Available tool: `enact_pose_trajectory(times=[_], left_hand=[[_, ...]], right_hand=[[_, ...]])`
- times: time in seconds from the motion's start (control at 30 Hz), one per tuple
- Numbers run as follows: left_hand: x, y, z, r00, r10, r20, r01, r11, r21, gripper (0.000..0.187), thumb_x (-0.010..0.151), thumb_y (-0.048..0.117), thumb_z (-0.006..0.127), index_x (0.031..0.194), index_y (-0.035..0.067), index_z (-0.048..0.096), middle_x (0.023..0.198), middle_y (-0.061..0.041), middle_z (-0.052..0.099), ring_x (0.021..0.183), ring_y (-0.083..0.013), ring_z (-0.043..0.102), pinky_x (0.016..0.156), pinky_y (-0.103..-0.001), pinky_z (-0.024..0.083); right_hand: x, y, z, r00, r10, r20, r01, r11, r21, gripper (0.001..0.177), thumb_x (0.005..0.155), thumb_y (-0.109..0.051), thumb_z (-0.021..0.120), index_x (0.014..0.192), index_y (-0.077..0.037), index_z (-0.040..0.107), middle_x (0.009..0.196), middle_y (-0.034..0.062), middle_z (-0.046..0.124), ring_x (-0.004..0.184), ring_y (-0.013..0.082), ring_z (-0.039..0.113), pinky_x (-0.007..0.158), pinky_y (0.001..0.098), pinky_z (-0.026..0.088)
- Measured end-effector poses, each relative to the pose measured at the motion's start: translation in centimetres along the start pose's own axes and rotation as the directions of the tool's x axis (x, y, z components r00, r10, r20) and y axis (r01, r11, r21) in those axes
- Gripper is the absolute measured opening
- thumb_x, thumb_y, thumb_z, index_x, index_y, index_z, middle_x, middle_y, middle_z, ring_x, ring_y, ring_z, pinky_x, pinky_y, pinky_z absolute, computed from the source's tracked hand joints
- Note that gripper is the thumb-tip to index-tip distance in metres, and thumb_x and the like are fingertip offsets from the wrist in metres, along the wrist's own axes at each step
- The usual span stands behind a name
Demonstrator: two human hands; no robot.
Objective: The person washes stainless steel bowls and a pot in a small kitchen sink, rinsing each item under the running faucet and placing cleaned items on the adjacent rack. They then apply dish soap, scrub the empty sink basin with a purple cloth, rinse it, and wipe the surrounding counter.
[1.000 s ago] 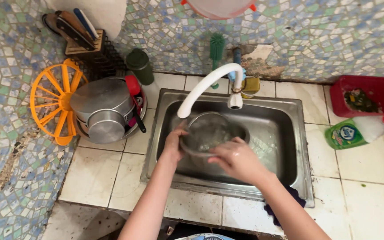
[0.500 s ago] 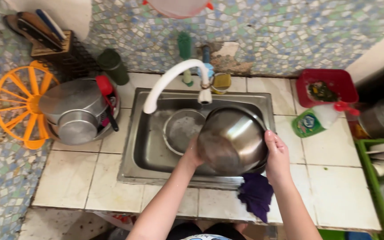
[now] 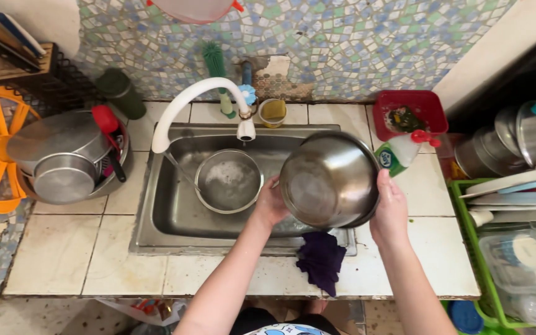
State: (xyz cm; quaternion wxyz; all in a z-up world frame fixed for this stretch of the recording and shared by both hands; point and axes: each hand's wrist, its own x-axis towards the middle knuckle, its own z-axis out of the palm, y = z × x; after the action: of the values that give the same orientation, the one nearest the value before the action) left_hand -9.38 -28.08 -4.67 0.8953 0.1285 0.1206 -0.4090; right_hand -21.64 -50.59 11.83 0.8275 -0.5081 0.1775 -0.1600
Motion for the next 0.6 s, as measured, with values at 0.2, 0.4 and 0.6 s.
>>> enact_pose_trajectory(times=[0.2,0.4,0.6], left_hand=[[0.4,-0.2,4.2,0.995,0.037,0.096,-0.033,0.999,-0.038,0.059,0.086,0.046,0.046,0.125,0.006,0.065,0.128,-0.017,0.069,0.116,-0.034,0.062,0.098,-0.055,0.048],[0.2,1.0,4.0,0.869,0.309,0.387,-0.469,0.764,0.443,0.053,0.093,0.04,0.063,0.13,0.002,0.061,0.126,-0.016,0.069,0.114,-0.0292,0.066,0.098,-0.048,0.054],[0.6,0.9,1.9,0.682,0.327,0.654,-0.731,0.3,0.612,0.054,0.098,0.035,0.076,0.135,-0.001,0.058,0.125,-0.015,0.069,0.112,-0.0252,0.069,0.098,-0.042,0.059]], right_hand=[[-4.5,-6.2,5.0,0.792,-0.335,0.51,0.585,0.657,-0.476,0.04,0.083,-0.023,0.083,0.115,-0.01,0.064,0.099,0.0046,0.067,0.089,0.0132,0.064,0.079,0.0284,0.055],[-6.3,-6.4,7.0,0.329,-0.241,0.913,0.941,0.001,-0.339,0.034,0.079,-0.029,0.084,0.104,-0.014,0.068,0.078,-0.0012,0.066,0.076,0.0193,0.061,0.077,0.0384,0.045],[-6.9,-7.7,7.8,0.308,-0.241,0.921,0.948,-0.01,-0.319,0.03,0.08,-0.027,0.081,0.104,-0.013,0.069,0.078,-0.0013,0.065,0.073,0.0215,0.059,0.076,0.0377,0.043]])
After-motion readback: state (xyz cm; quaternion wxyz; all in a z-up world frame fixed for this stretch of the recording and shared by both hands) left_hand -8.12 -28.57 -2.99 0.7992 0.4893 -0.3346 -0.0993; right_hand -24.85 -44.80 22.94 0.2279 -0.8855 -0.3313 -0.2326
